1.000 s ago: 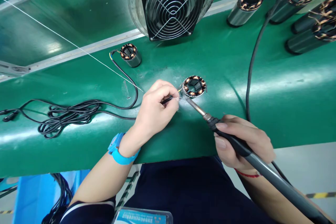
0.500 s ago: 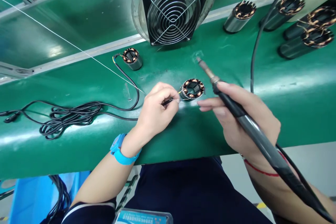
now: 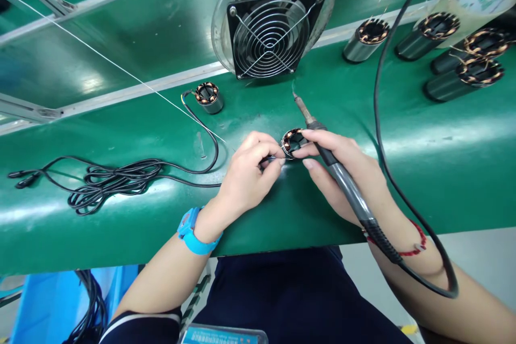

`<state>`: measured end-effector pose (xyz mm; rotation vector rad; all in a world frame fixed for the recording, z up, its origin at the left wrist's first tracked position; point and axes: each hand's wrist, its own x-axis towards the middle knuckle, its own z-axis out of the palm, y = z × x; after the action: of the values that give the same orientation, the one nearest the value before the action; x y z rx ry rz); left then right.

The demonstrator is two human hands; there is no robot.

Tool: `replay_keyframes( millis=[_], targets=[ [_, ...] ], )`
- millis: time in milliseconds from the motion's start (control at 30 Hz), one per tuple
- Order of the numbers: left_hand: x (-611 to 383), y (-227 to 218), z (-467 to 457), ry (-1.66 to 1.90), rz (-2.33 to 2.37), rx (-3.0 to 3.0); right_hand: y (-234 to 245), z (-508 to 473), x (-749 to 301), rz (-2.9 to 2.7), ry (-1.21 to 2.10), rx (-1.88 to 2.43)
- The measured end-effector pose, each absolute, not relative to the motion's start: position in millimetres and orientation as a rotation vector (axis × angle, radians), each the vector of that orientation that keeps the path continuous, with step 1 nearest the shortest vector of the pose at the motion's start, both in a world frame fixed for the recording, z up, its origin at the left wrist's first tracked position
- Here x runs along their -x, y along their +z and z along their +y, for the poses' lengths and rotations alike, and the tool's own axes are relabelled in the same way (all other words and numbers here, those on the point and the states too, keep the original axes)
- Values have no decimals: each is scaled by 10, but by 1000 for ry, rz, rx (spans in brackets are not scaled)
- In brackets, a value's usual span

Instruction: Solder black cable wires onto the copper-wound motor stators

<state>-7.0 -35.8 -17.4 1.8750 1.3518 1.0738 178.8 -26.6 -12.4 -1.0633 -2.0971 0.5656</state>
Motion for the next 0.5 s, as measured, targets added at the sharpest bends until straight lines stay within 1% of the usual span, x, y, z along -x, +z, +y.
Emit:
replay_keyframes(
  millis=[100,200,300,400,500],
  targets=[
    [58,-185,-366,1071,1323,-1889,-101,-254,-1797,-2092,559,1058],
    [104,-184,-359,1031,1356,-1728,-67,-208,-1800,-2129,540,1084],
    [194,-154,-312,835,1386,-1405,-60,-122,-1778,-2207,499,1087],
    [262,-93,-242,615,1298,-1171,-96,-27,-1729,-2258,507,1006],
    [272,-44,-196,711,1287,-990,-151,20,-1681,-2232,559,996]
  ],
)
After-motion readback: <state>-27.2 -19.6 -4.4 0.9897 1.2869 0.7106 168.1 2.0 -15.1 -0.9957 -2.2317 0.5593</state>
